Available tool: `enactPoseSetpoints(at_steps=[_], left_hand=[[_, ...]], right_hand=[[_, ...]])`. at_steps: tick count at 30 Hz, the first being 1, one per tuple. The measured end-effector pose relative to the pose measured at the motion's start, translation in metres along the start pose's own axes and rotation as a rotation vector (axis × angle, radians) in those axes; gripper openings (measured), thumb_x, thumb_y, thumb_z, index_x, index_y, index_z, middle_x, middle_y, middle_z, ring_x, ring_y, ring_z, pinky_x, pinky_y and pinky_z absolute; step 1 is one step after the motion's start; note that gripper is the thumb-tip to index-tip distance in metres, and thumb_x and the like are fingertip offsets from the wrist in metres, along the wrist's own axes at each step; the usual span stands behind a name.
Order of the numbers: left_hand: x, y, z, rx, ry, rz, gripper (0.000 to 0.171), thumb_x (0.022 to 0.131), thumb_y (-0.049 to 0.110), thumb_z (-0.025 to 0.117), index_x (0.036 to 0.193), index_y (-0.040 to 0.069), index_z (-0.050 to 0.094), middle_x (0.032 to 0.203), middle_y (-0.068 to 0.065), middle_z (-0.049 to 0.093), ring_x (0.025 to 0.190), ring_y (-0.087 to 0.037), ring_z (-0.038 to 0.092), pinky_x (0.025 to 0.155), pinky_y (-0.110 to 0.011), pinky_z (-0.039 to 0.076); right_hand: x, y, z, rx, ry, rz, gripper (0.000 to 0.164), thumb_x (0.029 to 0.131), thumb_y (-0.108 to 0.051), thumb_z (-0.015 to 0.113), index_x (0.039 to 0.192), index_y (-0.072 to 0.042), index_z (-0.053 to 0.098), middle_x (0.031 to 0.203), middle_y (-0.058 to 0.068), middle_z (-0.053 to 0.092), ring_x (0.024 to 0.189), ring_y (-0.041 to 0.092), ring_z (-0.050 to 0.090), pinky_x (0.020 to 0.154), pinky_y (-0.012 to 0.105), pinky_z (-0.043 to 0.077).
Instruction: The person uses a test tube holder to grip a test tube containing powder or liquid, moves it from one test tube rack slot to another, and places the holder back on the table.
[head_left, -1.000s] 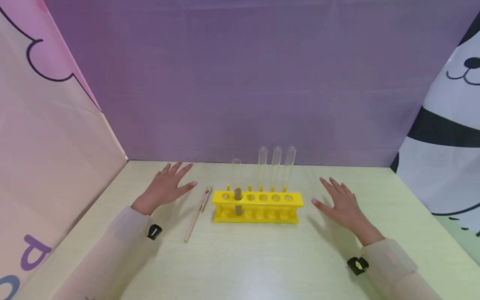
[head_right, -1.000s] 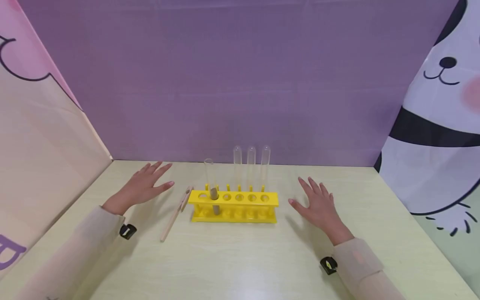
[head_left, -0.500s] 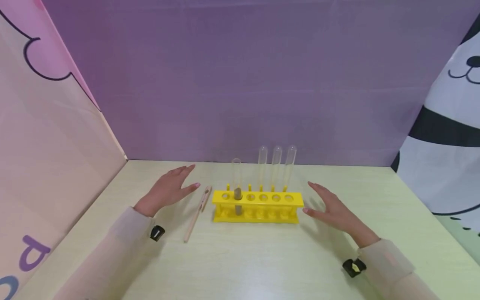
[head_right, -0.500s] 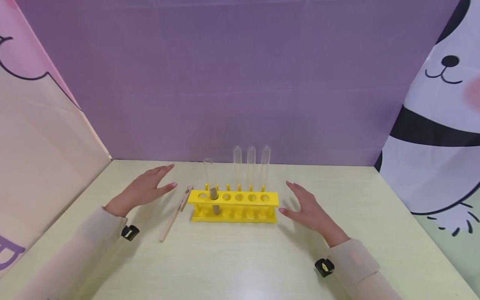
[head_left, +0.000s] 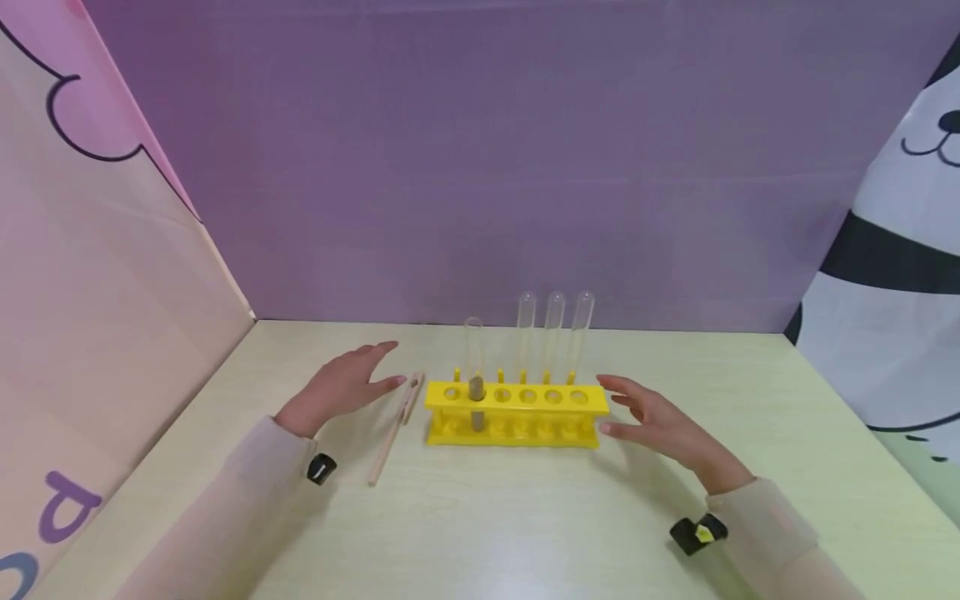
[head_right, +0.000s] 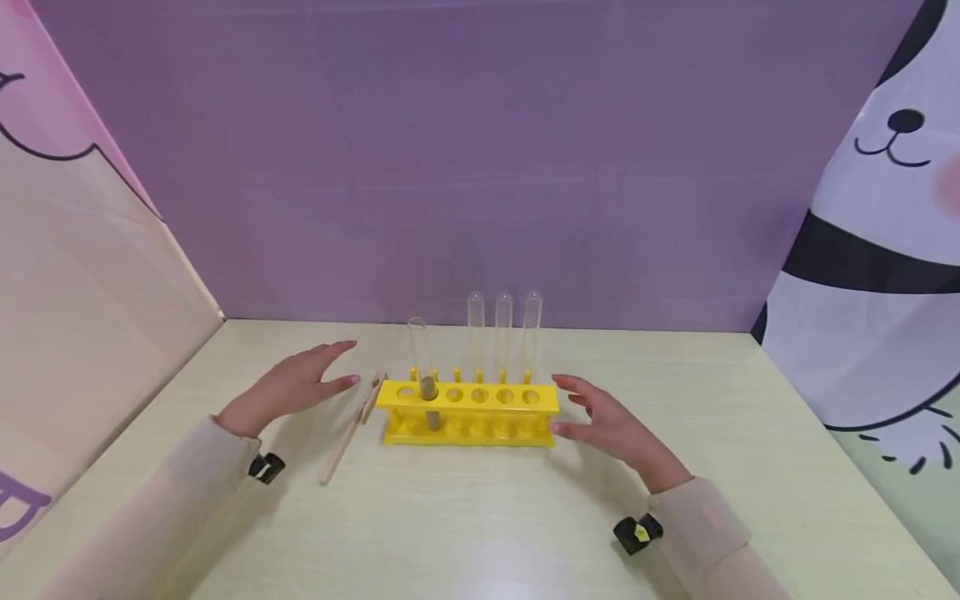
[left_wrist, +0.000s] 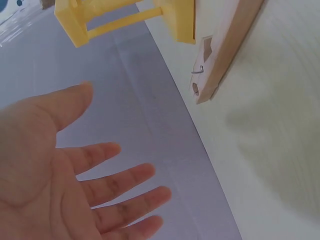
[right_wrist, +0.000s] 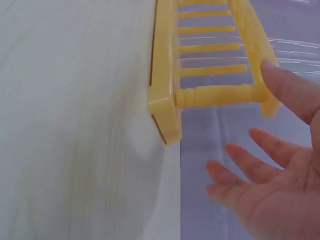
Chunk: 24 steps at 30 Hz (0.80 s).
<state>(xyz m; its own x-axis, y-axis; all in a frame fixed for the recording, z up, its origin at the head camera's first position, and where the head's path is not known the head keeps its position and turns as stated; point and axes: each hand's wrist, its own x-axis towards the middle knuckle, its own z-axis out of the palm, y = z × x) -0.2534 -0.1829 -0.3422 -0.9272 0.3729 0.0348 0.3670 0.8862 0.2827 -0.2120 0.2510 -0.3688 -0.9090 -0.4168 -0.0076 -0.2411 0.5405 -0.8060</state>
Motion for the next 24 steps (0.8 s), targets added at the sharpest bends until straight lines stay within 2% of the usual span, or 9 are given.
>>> enactPoseSetpoints(at_steps=[5,11,18,22,24], left_hand=[[0.002,0.002,0.002,-0.012,-0.022,0.003,0.060,0.093,0.034,0.059,0.139,0.002,0.039,0.130,-0.024,0.052,0.114,-0.039,0.053,0.092,-0.054,0.042],[0.006,0.005,0.003,-0.017,-0.033,0.015,0.048,0.092,0.030,0.061,0.126,-0.002,0.050,0.110,-0.020,0.063,0.095,-0.032,0.062,0.081,-0.046,0.049],[0.010,0.010,0.007,-0.005,-0.098,-0.018,0.032,0.091,0.030,0.062,0.107,0.002,0.061,0.090,-0.008,0.065,0.076,-0.020,0.058,0.072,-0.037,0.049],[0.010,0.013,0.009,-0.007,-0.113,-0.020,0.022,0.090,0.028,0.064,0.092,0.006,0.065,0.081,-0.003,0.064,0.070,-0.018,0.054,0.068,-0.034,0.046],[0.011,0.015,0.009,-0.011,-0.127,-0.035,0.022,0.090,0.028,0.064,0.090,0.006,0.064,0.079,-0.002,0.062,0.069,-0.018,0.052,0.067,-0.033,0.045]], right_hand=[[0.005,0.000,0.003,0.074,-0.024,0.041,0.067,0.089,-0.021,0.066,0.142,-0.001,0.031,0.144,0.023,0.035,0.128,0.045,0.036,0.104,0.057,0.029],[0.010,-0.002,0.009,0.125,-0.030,0.054,0.061,0.088,-0.016,0.066,0.138,0.001,0.035,0.137,0.022,0.043,0.123,0.041,0.045,0.096,0.046,0.044],[0.014,-0.003,0.016,0.127,-0.017,0.119,0.063,0.088,-0.017,0.067,0.137,0.007,0.034,0.135,0.024,0.045,0.119,0.038,0.048,0.091,0.039,0.048],[0.017,-0.007,0.018,0.082,0.030,0.166,0.054,0.088,-0.016,0.066,0.132,0.005,0.043,0.129,0.021,0.051,0.112,0.032,0.053,0.089,0.038,0.049],[0.018,-0.009,0.019,0.061,0.060,0.187,0.050,0.088,-0.016,0.066,0.129,0.004,0.046,0.126,0.020,0.053,0.108,0.030,0.055,0.088,0.037,0.050]])
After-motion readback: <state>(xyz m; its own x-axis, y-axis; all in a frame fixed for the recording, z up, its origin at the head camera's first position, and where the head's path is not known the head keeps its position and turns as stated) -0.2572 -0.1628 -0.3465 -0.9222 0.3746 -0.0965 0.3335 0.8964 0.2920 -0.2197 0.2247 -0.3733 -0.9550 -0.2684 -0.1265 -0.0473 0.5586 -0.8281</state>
